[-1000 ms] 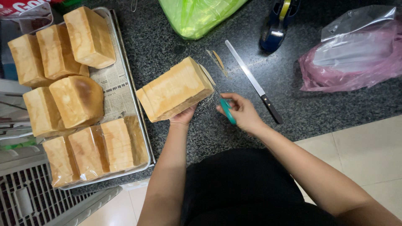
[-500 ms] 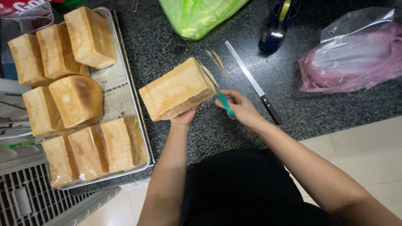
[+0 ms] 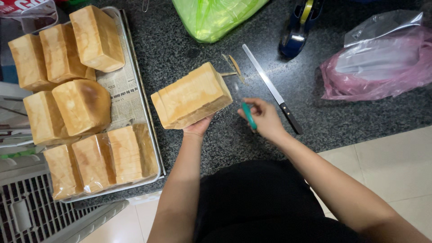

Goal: The person places a loaf of bread into a plastic bag, uses a knife to slice a loaf on a counter, and trims a loaf with scissors before placing it into a bag.

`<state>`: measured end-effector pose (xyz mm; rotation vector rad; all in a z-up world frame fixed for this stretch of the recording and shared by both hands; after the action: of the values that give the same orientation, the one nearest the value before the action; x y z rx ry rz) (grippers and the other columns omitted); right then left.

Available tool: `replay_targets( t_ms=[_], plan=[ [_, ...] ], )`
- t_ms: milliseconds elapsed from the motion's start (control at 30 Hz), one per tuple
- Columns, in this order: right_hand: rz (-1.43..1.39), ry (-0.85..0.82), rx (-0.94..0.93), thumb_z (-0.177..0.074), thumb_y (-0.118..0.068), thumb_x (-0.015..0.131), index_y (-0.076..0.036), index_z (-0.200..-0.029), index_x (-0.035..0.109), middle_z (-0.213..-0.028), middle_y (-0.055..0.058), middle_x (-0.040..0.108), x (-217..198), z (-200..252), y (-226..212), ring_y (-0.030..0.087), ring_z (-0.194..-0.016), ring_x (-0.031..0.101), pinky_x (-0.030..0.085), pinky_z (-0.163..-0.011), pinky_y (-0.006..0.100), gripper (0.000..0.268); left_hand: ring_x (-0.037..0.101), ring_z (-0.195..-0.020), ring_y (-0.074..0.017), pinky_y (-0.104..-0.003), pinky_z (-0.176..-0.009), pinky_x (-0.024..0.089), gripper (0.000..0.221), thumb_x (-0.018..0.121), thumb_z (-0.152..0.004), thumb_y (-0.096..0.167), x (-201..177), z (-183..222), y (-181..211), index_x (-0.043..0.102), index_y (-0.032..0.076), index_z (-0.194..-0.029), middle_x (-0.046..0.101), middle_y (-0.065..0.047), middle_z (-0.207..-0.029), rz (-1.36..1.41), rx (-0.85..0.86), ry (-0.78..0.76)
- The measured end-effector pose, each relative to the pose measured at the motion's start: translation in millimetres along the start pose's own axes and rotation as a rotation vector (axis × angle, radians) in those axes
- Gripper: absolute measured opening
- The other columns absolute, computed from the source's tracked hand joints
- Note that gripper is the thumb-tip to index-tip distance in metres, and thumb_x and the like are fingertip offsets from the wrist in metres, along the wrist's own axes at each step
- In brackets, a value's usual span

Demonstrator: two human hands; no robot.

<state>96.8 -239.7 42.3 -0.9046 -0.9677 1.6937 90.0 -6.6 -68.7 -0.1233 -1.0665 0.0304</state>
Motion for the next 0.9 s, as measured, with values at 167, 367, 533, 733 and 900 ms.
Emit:
replay_targets(
  t_ms=[167, 367, 533, 733, 900],
  plan=[
    [0.357, 0.237, -0.166, -0.084, -0.022, 0.076, -0.002, -0.132, 0.061, -0.092, 0.010, 0.068, -58.8, 4.7, -1.1, 0.022, -0.084, 0.066, 0.052, -0.074, 0.035, 0.054, 0.049, -0.138, -0.0432, -0.066, -0.110, 0.042, 0.075, 0.046, -0.095, 0.067, 3.7, 12.7, 8.6, 0.051, 0.015, -0.149, 0.050, -0.016, -0.153, -0.027, 0.016, -0.051],
    [0.821, 0.461, -0.264, -0.086, -0.023, 0.075, -0.002, -0.138, 0.062, -0.120, 0.031, 0.057, -131.2, 9.4, 23.2, 0.046, -0.111, 0.055, 0.047, -0.097, 0.051, 0.058, 0.048, -0.140, -0.0420, -0.066, -0.112, 0.039, 0.074, 0.045, -0.095, 0.066, 5.9, 51.5, 30.8, 0.052, 0.015, -0.148, 0.052, -0.015, -0.153, -0.082, 0.042, -0.091],
    [1.143, 0.374, -0.325, -0.095, -0.021, 0.071, -0.003, -0.135, 0.066, -0.127, 0.026, 0.062, -115.0, -0.5, 5.9, 0.046, -0.115, 0.059, 0.048, -0.102, 0.053, 0.044, 0.050, -0.140, -0.0396, -0.065, -0.113, 0.041, 0.070, 0.043, -0.097, 0.064, 3.5, 90.1, 50.5, 0.053, 0.017, -0.148, 0.054, -0.013, -0.153, -0.102, 0.090, -0.041],
    [0.049, -0.116, -0.201, -0.099, -0.044, 0.058, -0.006, -0.141, 0.055, -0.122, 0.010, 0.063, 36.4, 0.1, -42.6, 0.025, -0.109, 0.063, 0.055, -0.087, 0.041, 0.057, 0.055, -0.136, -0.0361, -0.061, -0.109, 0.045, 0.068, 0.040, -0.098, 0.062, -4.3, 127.7, 68.3, 0.055, 0.016, -0.146, 0.057, -0.012, -0.150, -0.207, 0.043, -0.021],
    [-0.259, -0.392, 0.386, -0.095, -0.053, 0.054, -0.005, -0.145, 0.044, -0.121, 0.015, 0.061, 131.4, 7.3, -32.3, 0.030, -0.101, 0.063, 0.056, -0.084, 0.046, 0.070, 0.062, -0.129, -0.0349, -0.057, -0.107, 0.050, 0.064, 0.041, -0.102, 0.058, -24.9, 145.4, 95.7, 0.055, 0.013, -0.145, 0.061, -0.014, -0.144, -0.262, 0.009, 0.046]
  ],
)
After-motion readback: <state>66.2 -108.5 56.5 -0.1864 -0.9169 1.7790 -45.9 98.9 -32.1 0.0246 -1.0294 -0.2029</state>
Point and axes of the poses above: each hand's wrist, its own z-axis away from the middle knuckle, its own x-axis out of the palm, y = z × x, the point moved 8 cm from there along -z, towards the middle knuckle
